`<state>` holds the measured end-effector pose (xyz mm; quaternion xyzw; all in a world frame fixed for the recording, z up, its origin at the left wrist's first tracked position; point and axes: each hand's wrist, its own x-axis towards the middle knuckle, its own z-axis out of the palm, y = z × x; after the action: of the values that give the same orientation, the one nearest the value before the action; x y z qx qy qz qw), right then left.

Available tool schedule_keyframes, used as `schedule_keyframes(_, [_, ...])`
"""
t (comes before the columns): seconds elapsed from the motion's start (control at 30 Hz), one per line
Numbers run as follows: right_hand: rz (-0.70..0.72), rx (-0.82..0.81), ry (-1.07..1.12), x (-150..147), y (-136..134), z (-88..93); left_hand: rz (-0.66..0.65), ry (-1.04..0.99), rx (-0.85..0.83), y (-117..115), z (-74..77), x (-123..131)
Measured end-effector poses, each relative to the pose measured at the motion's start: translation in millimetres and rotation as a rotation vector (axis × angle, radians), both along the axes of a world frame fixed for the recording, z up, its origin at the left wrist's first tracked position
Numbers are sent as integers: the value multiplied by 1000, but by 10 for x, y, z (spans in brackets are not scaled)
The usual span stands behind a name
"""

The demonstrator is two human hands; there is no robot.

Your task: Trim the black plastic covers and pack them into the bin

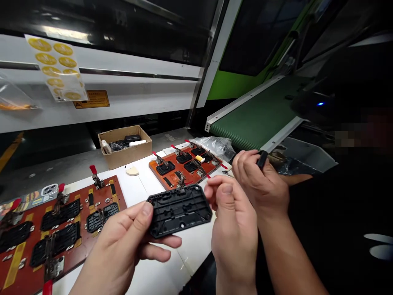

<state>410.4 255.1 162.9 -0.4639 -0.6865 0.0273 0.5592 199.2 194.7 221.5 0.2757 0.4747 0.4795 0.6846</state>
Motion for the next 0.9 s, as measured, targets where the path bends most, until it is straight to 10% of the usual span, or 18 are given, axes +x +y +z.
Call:
schedule_keyframes(0.23, [33,-146,137,-781,-475,142,101,188,-9,52,-161,-204])
schedule_keyframes(0.53, [340,-344,69,-977,-602,136,150,136,81,9,-101,-239])
schedule_keyframes(0.9, [256,-150,105,-868,-592,45,191,89,-21,-68,-220,-438])
